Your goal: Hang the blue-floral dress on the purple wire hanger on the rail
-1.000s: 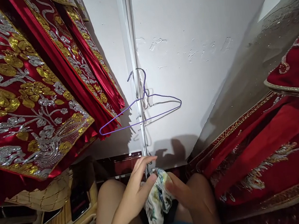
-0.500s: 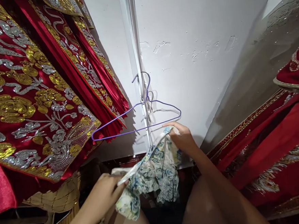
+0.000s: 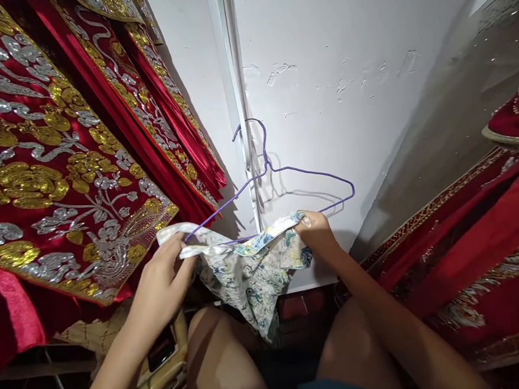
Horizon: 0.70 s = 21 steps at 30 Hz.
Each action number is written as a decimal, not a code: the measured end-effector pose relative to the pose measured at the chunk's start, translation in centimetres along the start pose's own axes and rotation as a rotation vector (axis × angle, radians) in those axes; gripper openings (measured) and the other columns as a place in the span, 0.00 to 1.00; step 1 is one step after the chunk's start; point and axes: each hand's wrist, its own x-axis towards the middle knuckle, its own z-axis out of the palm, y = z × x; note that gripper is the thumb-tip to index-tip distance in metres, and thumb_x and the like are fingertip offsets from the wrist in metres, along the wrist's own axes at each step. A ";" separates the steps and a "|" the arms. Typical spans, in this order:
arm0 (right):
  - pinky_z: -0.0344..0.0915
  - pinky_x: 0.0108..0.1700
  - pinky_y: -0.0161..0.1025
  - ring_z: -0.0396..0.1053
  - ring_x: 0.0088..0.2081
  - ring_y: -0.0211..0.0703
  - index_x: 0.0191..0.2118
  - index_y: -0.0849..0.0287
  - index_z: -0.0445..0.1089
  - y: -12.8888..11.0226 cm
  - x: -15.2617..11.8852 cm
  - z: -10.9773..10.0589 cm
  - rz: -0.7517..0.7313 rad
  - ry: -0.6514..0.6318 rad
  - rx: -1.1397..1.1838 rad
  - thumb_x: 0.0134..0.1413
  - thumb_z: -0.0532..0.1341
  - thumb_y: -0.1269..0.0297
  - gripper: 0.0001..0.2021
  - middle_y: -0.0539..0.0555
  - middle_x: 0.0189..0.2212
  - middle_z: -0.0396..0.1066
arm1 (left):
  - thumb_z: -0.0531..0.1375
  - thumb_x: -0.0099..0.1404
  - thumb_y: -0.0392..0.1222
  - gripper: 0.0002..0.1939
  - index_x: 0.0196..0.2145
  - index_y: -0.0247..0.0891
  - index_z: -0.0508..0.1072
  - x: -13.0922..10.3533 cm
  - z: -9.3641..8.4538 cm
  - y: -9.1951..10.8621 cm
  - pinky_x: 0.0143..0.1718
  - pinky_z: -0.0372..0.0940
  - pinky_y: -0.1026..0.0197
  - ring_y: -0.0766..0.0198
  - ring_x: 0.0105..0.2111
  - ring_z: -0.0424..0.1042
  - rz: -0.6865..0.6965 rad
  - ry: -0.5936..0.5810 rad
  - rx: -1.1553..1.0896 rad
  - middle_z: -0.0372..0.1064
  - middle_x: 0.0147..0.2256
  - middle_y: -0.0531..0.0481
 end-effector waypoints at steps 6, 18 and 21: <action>0.48 0.25 0.35 0.48 0.23 0.37 0.21 0.54 0.55 -1.4 -3.3 -0.4 -0.099 -0.090 0.099 0.44 0.54 0.69 0.07 0.44 0.18 0.49 | 0.57 0.65 0.43 0.15 0.49 0.39 0.71 4.8 1.1 4.5 0.44 0.68 0.58 0.56 0.44 0.75 0.132 0.098 -0.164 0.76 0.48 0.44; 0.63 0.32 0.39 0.70 0.30 0.46 0.36 0.64 0.79 -1.7 2.8 -12.5 0.080 -0.208 -0.022 0.39 0.65 0.65 0.14 0.55 0.27 0.75 | 0.61 0.62 0.42 0.09 0.36 0.39 0.81 7.9 0.0 3.2 0.46 0.68 0.56 0.57 0.43 0.74 0.199 0.251 -0.156 0.75 0.45 0.45; 0.63 0.28 0.38 0.71 0.26 0.45 0.26 0.62 0.77 -3.2 2.5 -14.4 0.258 -0.529 0.096 0.38 0.71 0.53 0.15 0.55 0.23 0.75 | 0.65 0.59 0.52 0.17 0.41 0.39 0.76 8.0 -0.2 2.3 0.47 0.67 0.54 0.54 0.46 0.70 0.034 0.290 -0.077 0.66 0.53 0.42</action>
